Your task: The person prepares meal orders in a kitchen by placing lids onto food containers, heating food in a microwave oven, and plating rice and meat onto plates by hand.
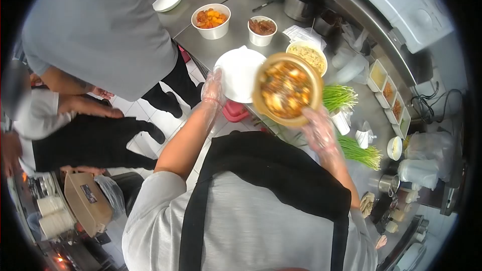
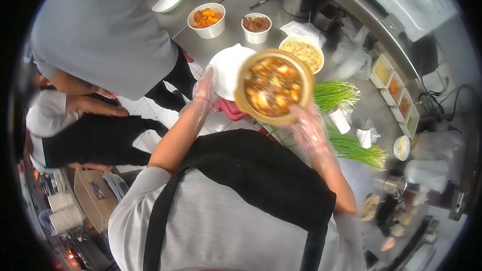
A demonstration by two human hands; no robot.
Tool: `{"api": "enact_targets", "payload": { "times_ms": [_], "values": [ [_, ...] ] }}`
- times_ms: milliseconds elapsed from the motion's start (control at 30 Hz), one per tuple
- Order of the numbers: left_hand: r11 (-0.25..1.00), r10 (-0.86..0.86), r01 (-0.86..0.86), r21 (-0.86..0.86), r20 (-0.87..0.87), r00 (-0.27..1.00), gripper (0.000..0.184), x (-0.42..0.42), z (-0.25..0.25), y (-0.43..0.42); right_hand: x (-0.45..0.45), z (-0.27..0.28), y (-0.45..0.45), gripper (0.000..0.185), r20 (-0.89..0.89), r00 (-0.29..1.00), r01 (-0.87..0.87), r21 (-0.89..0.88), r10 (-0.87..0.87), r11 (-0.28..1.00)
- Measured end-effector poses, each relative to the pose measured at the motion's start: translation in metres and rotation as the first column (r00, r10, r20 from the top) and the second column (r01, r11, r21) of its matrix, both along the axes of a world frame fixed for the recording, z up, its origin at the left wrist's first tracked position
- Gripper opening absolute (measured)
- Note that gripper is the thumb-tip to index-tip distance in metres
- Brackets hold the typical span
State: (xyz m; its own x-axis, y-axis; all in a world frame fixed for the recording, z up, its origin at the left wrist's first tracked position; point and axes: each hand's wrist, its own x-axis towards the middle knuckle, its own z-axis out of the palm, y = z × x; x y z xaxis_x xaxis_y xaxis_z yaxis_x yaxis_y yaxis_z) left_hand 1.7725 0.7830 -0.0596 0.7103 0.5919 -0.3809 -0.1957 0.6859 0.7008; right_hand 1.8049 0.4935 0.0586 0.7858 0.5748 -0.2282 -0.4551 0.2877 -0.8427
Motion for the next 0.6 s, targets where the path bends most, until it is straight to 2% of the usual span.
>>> {"api": "enact_targets", "payload": {
  "times_ms": [33,100,133,233,267,367,400,433,500,533,567,600],
  "values": [
    [0.999,-0.027,0.027,-0.021,0.015,1.000,0.046,0.002,-0.001,0.004,0.012,-0.015,0.026,0.052,0.008,0.999,-0.046,0.071,0.046,0.996],
    [0.994,-0.082,0.085,-0.062,0.044,0.996,0.047,0.004,0.002,0.010,0.026,-0.032,0.071,0.052,-0.026,0.996,-0.087,0.105,0.090,0.991],
    [0.982,-0.076,0.077,-0.170,0.014,0.997,0.047,0.006,0.007,0.012,0.031,-0.042,0.088,0.052,-0.049,0.996,-0.077,0.074,0.080,0.994],
    [0.972,-0.151,0.167,-0.166,0.105,0.983,0.046,0.015,-0.031,0.034,0.040,-0.064,0.124,0.054,-0.098,0.994,-0.043,-0.019,0.041,0.999],
    [0.974,-0.216,0.220,-0.045,0.080,0.973,0.046,0.018,-0.044,0.041,0.041,-0.067,0.131,0.054,-0.107,0.994,-0.028,-0.053,0.022,0.998],
    [0.945,-0.250,0.287,-0.159,0.217,0.944,0.048,0.017,-0.025,0.040,0.041,-0.074,0.141,0.054,-0.108,0.993,0.038,-0.101,-0.049,0.994],
    [0.934,-0.259,0.301,-0.194,0.214,0.942,0.049,0.018,-0.014,0.038,0.041,-0.074,0.142,0.054,-0.095,0.993,0.054,-0.119,-0.066,0.991],
    [0.945,-0.249,0.274,-0.178,0.153,0.956,0.049,0.020,0.000,0.034,0.040,-0.074,0.141,0.054,-0.085,0.993,0.070,-0.137,-0.082,0.988],
    [0.965,-0.220,0.223,-0.136,0.035,0.975,0.051,0.025,0.024,0.030,0.043,-0.073,0.135,0.053,-0.055,0.997,0.029,-0.285,-0.047,0.958],
    [0.932,-0.281,0.310,0.186,-0.168,0.945,0.049,0.028,0.028,0.031,0.044,-0.071,0.130,0.053,-0.043,0.999,0.009,-0.356,-0.026,0.934],
    [0.779,-0.261,0.422,0.465,-0.371,0.891,0.047,0.030,0.031,0.034,0.045,-0.067,0.124,0.054,-0.030,0.999,0.002,-0.381,-0.014,0.925],
    [0.708,-0.234,0.447,0.546,-0.415,0.879,0.045,0.035,0.023,0.039,0.044,-0.058,0.117,0.054,-0.018,1.000,-0.007,-0.406,0.000,0.914]
  ]
}}
